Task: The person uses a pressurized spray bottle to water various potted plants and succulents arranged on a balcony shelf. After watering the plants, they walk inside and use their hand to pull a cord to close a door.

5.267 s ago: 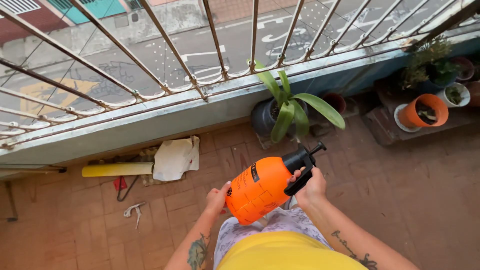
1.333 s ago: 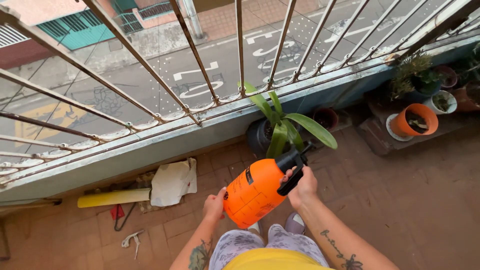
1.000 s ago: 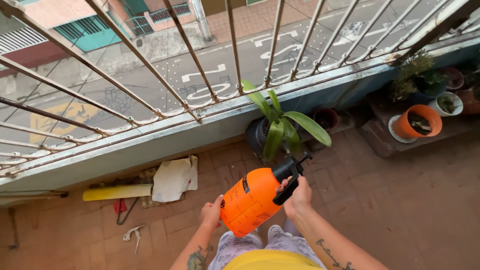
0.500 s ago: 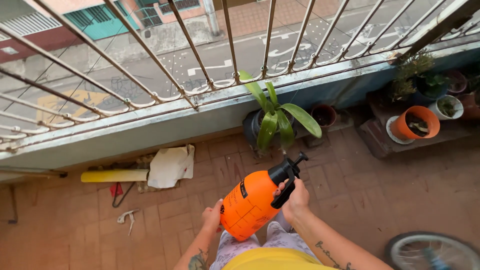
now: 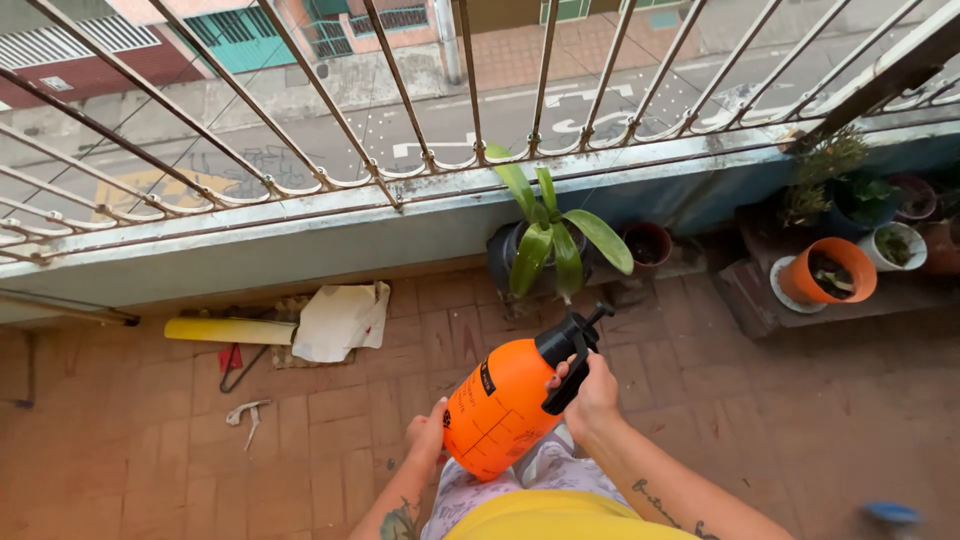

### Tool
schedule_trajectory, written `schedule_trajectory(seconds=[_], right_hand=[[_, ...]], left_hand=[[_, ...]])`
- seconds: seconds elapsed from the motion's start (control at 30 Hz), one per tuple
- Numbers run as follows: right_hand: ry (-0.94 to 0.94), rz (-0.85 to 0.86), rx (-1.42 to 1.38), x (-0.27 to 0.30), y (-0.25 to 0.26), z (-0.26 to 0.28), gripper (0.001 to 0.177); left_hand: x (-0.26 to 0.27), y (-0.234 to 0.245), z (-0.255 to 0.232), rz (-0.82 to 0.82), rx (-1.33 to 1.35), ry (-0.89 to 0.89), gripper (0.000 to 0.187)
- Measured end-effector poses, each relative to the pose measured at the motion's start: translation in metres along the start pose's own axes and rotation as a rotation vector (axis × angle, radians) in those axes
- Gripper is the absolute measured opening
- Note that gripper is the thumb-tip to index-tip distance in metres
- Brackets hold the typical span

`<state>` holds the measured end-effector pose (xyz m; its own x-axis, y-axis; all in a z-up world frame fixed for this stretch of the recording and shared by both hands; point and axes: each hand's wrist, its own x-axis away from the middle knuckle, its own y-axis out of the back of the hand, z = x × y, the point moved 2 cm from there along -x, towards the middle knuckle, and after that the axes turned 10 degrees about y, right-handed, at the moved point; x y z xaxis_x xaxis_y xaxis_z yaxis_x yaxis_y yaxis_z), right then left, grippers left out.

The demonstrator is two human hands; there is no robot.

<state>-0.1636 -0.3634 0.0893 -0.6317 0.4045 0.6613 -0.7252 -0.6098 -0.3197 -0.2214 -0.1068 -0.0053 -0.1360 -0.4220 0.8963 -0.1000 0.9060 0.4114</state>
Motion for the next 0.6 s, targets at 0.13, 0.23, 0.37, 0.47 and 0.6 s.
schedule_trajectory(seconds=[0.13,0.23,0.37,0.47,0.6], right_hand=[[0.039,0.019,-0.016,0.001,0.007,0.018,0.029],[0.072,0.049,0.037,0.012,0.005,0.04,0.032],[0.106,0.117,0.069,0.016,0.006,0.059,0.034],[0.139,0.136,0.044,0.008,0.013,0.062,0.034],[0.14,0.098,-0.026,0.0,0.027,0.065,0.031]], left_hand=[[-0.013,-0.026,0.005,-0.013,0.129,-0.03,0.055],[-0.006,-0.042,0.004,0.03,0.217,-0.035,0.056],[0.027,-0.05,-0.005,0.132,0.226,-0.032,0.052],[0.038,-0.056,-0.01,0.12,0.188,-0.034,0.053],[0.034,-0.07,-0.01,0.138,0.219,-0.036,0.051]])
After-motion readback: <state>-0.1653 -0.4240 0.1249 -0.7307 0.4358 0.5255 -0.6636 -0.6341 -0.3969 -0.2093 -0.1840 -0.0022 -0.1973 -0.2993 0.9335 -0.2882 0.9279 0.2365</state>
